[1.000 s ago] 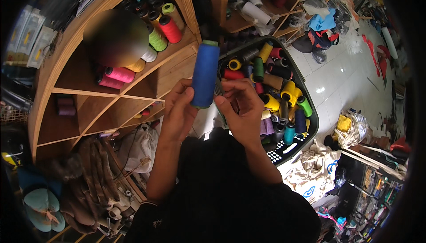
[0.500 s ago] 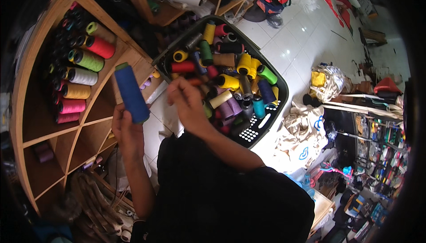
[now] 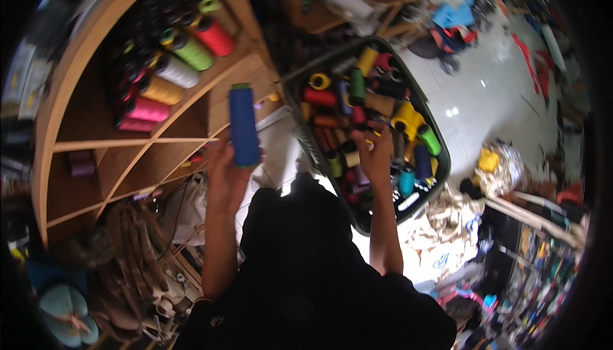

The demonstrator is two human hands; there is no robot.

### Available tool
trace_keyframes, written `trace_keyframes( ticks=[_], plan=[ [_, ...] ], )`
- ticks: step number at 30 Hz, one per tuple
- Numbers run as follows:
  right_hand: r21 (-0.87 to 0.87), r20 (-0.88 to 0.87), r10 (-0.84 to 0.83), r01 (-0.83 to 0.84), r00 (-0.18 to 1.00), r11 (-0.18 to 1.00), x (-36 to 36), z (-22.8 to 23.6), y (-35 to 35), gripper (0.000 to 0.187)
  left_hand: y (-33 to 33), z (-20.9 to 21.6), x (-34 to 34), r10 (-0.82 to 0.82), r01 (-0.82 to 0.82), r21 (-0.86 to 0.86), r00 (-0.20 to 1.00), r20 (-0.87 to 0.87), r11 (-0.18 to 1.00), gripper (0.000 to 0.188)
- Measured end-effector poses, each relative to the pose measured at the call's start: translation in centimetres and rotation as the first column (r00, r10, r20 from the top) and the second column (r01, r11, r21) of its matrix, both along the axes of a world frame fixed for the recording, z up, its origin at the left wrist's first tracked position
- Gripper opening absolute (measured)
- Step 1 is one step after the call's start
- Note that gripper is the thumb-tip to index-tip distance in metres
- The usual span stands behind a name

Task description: The person picks up thread spools from a black basket, briefly pulls thread from each, and places them into a wooden shelf. The person repeats this process with multiple spools of different colors, arranging them in the shelf compartments.

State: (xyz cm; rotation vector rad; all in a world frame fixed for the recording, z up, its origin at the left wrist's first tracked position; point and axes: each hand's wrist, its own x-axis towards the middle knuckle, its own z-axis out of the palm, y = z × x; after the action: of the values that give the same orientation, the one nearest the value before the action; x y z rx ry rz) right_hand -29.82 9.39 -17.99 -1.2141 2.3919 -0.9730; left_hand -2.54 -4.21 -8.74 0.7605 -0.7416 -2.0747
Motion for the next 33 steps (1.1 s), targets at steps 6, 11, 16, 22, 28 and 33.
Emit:
trace_keyframes(
  ticks=[6,11,16,22,28,33],
  plan=[
    [-0.410,0.664,0.406,-0.147,0.628,0.900,10.4,9.5,-6.9,0.064,0.5,1.6,1.0,0.103,-0.103,-0.129,0.995,-0.002,0.986,0.043],
    [-0.408,0.519,0.632,-0.483,0.576,0.775,15.8,13.4,-10.0,0.075,1.1,2.3,4.2,0.194,-0.183,-0.179,0.980,0.046,0.967,0.040],
    [-0.330,0.172,0.757,-0.688,0.630,0.647,21.2,15.0,-11.4,0.060,2.1,4.0,9.8,0.279,-0.252,-0.210,0.954,0.107,0.945,0.046],
    [-0.369,0.104,0.860,-0.783,0.500,0.500,28.7,13.2,-13.3,0.050,3.0,4.0,16.0,0.462,-0.417,-0.222,0.860,0.216,0.881,0.050],
    [-0.422,0.109,0.888,-0.788,0.447,0.449,36.6,11.9,-16.4,0.044,1.6,2.5,22.0,0.667,-0.516,-0.448,0.683,0.298,0.730,0.050],
    [-0.529,0.243,0.846,-0.667,0.474,0.525,42.9,10.7,-21.5,0.039,-0.9,2.8,27.8,0.723,-0.460,-0.573,0.558,0.408,0.678,0.055]
  ],
)
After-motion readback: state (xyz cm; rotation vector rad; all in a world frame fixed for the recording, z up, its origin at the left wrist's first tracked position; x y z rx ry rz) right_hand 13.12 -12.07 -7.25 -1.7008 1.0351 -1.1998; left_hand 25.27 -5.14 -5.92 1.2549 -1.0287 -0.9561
